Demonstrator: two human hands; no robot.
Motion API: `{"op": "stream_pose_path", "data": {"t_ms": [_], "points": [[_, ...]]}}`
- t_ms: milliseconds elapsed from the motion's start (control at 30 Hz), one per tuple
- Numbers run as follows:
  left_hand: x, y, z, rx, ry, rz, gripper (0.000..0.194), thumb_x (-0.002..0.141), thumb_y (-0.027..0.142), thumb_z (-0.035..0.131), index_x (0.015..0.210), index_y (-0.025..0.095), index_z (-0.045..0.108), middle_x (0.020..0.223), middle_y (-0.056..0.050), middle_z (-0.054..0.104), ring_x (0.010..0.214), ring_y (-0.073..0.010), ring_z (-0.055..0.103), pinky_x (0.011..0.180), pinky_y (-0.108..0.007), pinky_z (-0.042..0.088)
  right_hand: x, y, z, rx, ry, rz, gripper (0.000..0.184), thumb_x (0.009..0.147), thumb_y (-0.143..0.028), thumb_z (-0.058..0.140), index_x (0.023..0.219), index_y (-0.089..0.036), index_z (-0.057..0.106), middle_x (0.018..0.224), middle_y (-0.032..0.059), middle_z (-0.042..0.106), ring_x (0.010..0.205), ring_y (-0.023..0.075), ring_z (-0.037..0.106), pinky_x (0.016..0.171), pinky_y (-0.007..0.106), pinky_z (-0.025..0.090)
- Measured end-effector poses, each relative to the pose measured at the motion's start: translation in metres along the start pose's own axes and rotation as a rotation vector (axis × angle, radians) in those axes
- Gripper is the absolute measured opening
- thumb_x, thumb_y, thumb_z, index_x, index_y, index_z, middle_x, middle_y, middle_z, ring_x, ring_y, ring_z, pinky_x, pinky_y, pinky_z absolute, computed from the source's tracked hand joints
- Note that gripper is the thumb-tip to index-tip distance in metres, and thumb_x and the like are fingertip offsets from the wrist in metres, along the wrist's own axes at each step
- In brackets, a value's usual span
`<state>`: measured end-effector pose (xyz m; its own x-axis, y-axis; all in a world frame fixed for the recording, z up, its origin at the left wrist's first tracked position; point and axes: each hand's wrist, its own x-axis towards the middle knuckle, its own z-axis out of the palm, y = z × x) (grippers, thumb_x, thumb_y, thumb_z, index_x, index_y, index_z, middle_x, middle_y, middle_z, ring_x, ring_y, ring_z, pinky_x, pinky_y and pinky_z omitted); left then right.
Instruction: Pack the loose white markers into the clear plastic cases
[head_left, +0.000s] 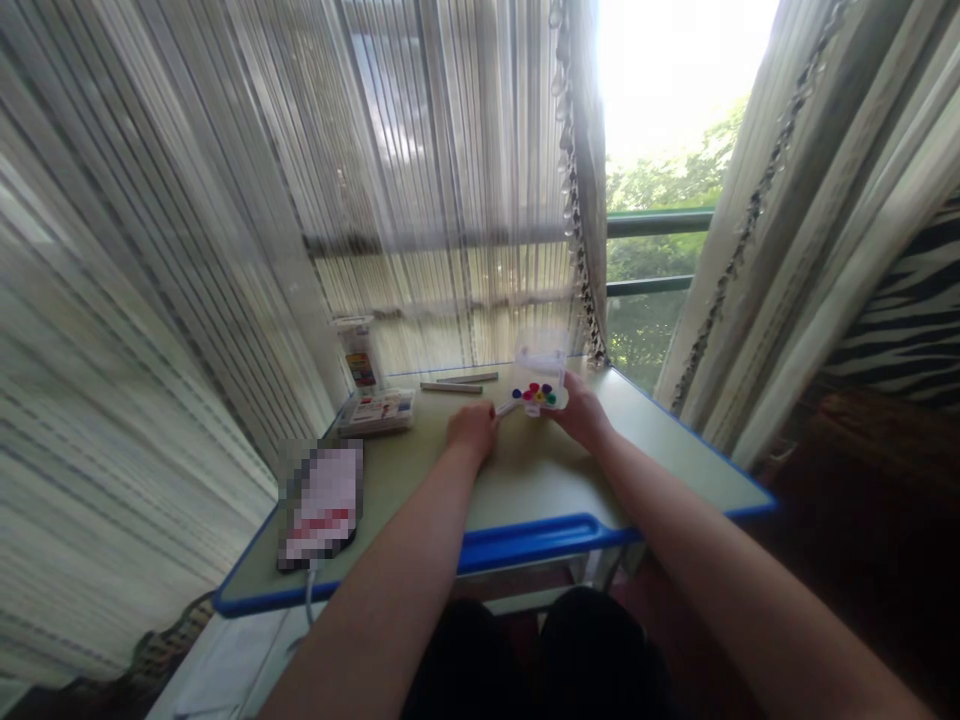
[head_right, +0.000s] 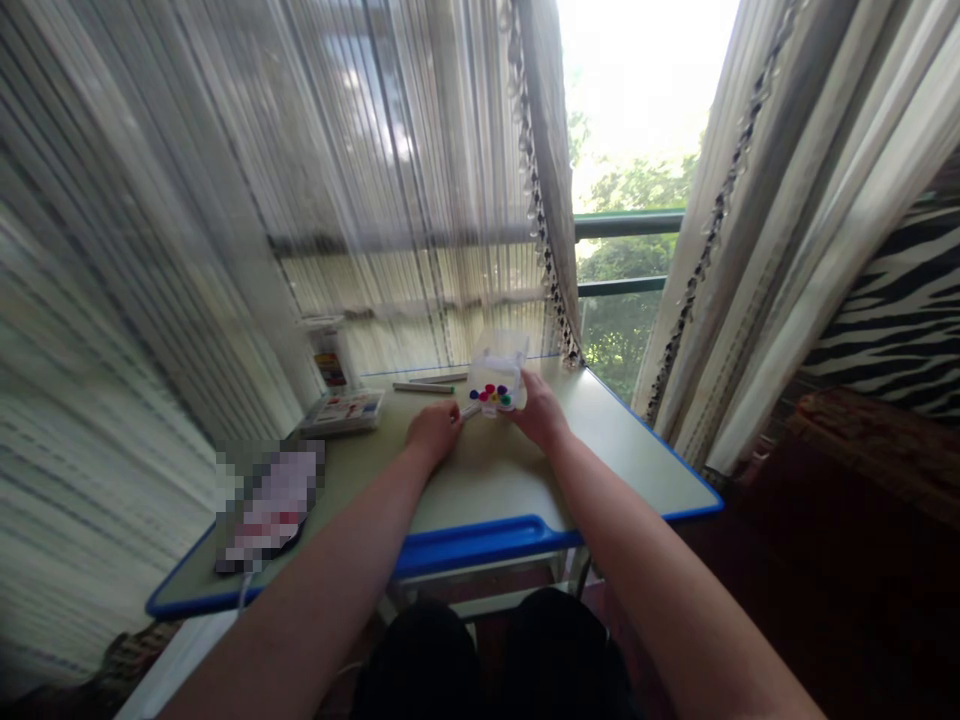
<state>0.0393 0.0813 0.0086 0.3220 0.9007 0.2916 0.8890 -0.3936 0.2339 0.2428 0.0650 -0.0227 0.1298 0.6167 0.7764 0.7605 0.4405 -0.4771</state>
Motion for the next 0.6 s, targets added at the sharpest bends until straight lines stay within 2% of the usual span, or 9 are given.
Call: {"op": "stream_pose_path", "data": {"t_ms": [67, 200, 333, 500, 600], "points": [[0.000, -0.001, -0.001, -0.090, 0.116, -0.030, 0.014, 0.083, 0.020, 0.053, 0.093, 0.019, 0.062, 0.095, -0.009, 0.068, 0.088, -0.0210, 0.064, 0.077, -0.031, 0.047, 0.000, 0.001, -0.001, -0.004, 0.010, 0.011, 0.059, 0.063, -0.032, 0.073, 0.117, -0.015, 0.055, 0.113, 0.0165, 0.063, 0.105, 0.0327, 0.059, 0.089, 0.049, 0.049], [0.002, -0.002, -0.002, -0.299, 0.489, -0.036, 0.016, 0.082, 0.017, 0.054, 0.098, 0.018, 0.058, 0.096, -0.008, 0.066, 0.083, -0.0182, 0.063, 0.075, -0.029, 0.049, 0.000, 0.003, -0.002, -0.014, 0.011, 0.001, 0.059, 0.063, -0.033, 0.073, 0.117, -0.017, 0.055, 0.113, 0.0160, 0.063, 0.106, 0.0329, 0.059, 0.089, 0.050, 0.049], [0.001, 0.000, -0.009, -0.430, 0.794, 0.110, 0.023, 0.086, 0.016, 0.050, 0.108, 0.016, 0.056, 0.100, -0.009, 0.065, 0.073, -0.0132, 0.061, 0.070, -0.026, 0.050, 0.001, 0.005, -0.002, -0.037, 0.007, 0.019, 0.059, 0.063, -0.030, 0.072, 0.118, -0.017, 0.054, 0.114, 0.0160, 0.063, 0.107, 0.0329, 0.058, 0.090, 0.050, 0.048], [-0.009, 0.009, -0.025, -0.476, 1.038, 0.290, 0.034, 0.092, 0.026, 0.045, 0.124, 0.016, 0.047, 0.105, -0.010, 0.064, 0.076, -0.0114, 0.061, 0.072, -0.024, 0.052, 0.001, 0.004, -0.003, -0.043, 0.001, 0.043, 0.062, 0.062, -0.030, 0.073, 0.119, -0.015, 0.054, 0.114, 0.0173, 0.062, 0.106, 0.0332, 0.058, 0.090, 0.049, 0.048], [-0.015, 0.013, -0.031, -0.521, 1.130, 0.285, 0.039, 0.094, 0.031, 0.042, 0.129, 0.015, 0.042, 0.108, -0.012, 0.062, 0.081, -0.0127, 0.061, 0.077, -0.027, 0.052, 0.001, 0.005, -0.002, -0.032, -0.001, 0.034, 0.062, 0.063, -0.031, 0.073, 0.120, -0.017, 0.053, 0.114, 0.0160, 0.062, 0.107, 0.0330, 0.058, 0.090, 0.050, 0.048]]}}
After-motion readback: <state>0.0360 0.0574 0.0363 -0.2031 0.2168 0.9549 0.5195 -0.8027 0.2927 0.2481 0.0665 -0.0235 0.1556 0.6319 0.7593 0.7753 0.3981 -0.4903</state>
